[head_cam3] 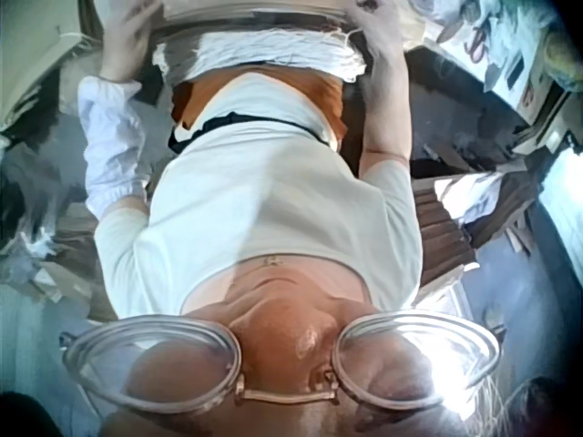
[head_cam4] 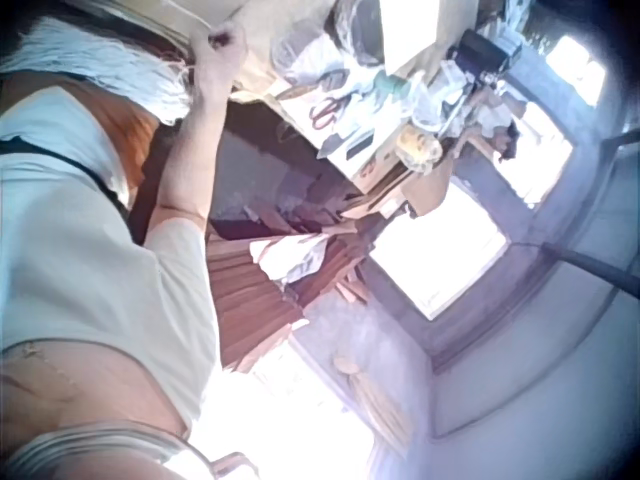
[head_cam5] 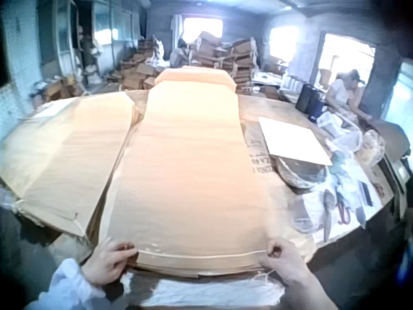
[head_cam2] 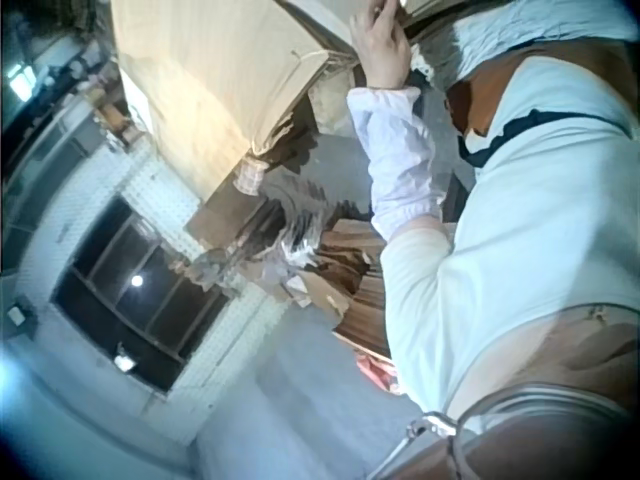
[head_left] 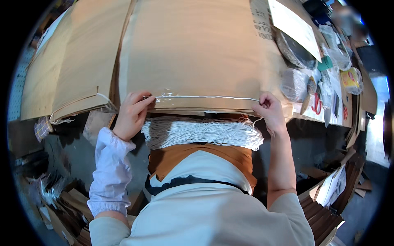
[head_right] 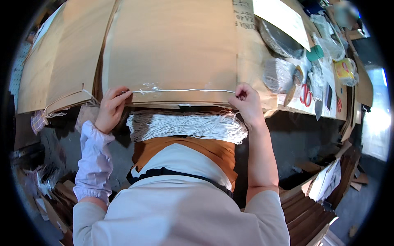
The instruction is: The person applies glue to the edges of a large cardboard sheet using a brush, then presses a white string along the glued edge to secure it. The process is repeated multiple times across different sections of the cardboard.
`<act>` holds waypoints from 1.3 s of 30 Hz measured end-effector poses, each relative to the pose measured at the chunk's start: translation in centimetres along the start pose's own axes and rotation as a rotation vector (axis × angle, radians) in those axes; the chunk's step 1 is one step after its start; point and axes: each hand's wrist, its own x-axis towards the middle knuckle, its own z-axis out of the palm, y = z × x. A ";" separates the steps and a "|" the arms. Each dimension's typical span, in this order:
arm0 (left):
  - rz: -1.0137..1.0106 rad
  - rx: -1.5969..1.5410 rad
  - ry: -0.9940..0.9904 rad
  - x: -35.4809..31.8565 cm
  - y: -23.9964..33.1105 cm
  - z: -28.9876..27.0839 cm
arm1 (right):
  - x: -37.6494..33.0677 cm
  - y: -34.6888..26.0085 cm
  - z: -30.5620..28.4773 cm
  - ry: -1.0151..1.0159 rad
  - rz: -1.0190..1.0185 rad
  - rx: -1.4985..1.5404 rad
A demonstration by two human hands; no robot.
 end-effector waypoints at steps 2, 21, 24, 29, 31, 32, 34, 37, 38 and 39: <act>-0.004 -0.014 0.028 -0.1 -0.1 0.2 | -0.4 -1.4 0.5 -0.097 0.074 0.152; -0.179 -0.163 -0.225 1.4 -2.0 -2.5 | 1.2 -2.9 4.8 0.020 -0.477 -0.495; -0.434 -0.111 -0.019 1.7 -2.6 -0.9 | 2.1 -2.7 6.0 0.160 -0.402 -0.606; -0.402 0.323 0.094 2.0 -1.0 1.6 | 2.4 -0.9 6.5 0.285 -0.492 -0.939; -0.479 0.462 0.059 2.5 0.1 1.5 | 2.3 -1.6 7.3 0.474 -0.622 -1.047; -0.432 0.531 0.123 2.8 0.9 1.3 | 2.2 -1.9 8.1 0.571 -0.686 -1.101; -0.335 0.532 0.086 3.0 3.2 2.2 | 1.8 -0.7 11.1 0.390 -0.826 -0.872; 0.003 0.385 -0.182 2.7 6.0 5.0 | -1.2 -4.9 16.8 -0.173 -0.815 -1.066; -0.140 0.351 -0.242 2.6 6.1 4.5 | -1.2 -2.4 15.5 -0.116 -0.695 -1.065; -0.281 0.322 -0.299 2.4 5.2 3.8 | -1.0 -2.2 14.5 -0.056 -0.581 -1.057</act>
